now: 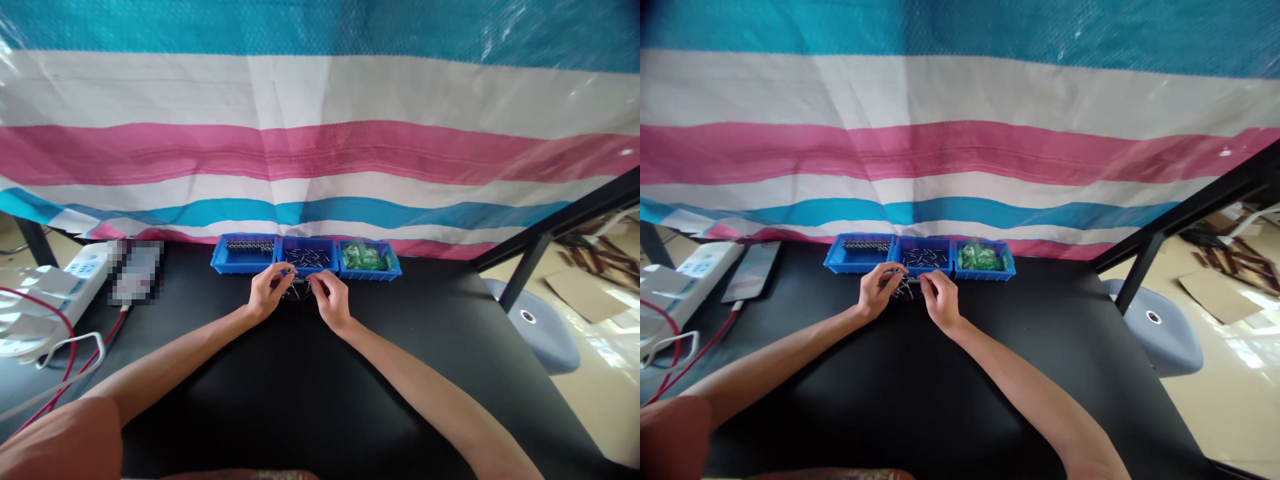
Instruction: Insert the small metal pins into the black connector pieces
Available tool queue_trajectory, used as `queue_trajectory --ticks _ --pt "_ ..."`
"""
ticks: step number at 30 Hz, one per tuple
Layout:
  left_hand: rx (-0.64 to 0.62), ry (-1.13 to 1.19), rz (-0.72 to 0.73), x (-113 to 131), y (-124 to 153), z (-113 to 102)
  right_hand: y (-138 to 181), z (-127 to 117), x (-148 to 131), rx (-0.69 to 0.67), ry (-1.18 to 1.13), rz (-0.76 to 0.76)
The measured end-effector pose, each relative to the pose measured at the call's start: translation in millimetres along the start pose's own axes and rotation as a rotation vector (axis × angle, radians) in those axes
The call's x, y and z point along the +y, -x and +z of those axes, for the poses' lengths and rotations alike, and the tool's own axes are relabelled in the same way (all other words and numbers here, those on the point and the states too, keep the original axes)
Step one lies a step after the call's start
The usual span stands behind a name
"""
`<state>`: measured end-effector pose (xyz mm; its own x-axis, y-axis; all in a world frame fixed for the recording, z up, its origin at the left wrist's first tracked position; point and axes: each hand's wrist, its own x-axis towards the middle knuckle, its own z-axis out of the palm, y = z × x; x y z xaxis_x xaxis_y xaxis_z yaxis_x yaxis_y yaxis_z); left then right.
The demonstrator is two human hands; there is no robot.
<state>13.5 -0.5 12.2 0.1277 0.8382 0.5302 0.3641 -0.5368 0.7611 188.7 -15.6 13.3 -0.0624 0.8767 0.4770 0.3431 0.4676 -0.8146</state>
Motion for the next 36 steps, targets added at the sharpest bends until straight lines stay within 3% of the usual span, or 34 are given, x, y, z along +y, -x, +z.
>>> queue_trajectory --ticks 5,11,21,28,36 --pt "-0.057 -0.095 0.15 -6 -3 0 0 -2 -1 0.011 -0.017 0.035" --pt "-0.072 -0.046 0.045 -14 2 4 2 -2 1 -0.029 -0.031 -0.01" --pt "-0.126 0.048 -0.001 -13 2 5 1 4 5 -0.045 0.0 -0.096" --pt "-0.139 0.067 -0.025 -13 1 3 1 2 2 -0.082 0.026 -0.025" --pt "-0.086 -0.063 0.153 -5 -3 4 0 0 3 -0.103 0.013 -0.006"
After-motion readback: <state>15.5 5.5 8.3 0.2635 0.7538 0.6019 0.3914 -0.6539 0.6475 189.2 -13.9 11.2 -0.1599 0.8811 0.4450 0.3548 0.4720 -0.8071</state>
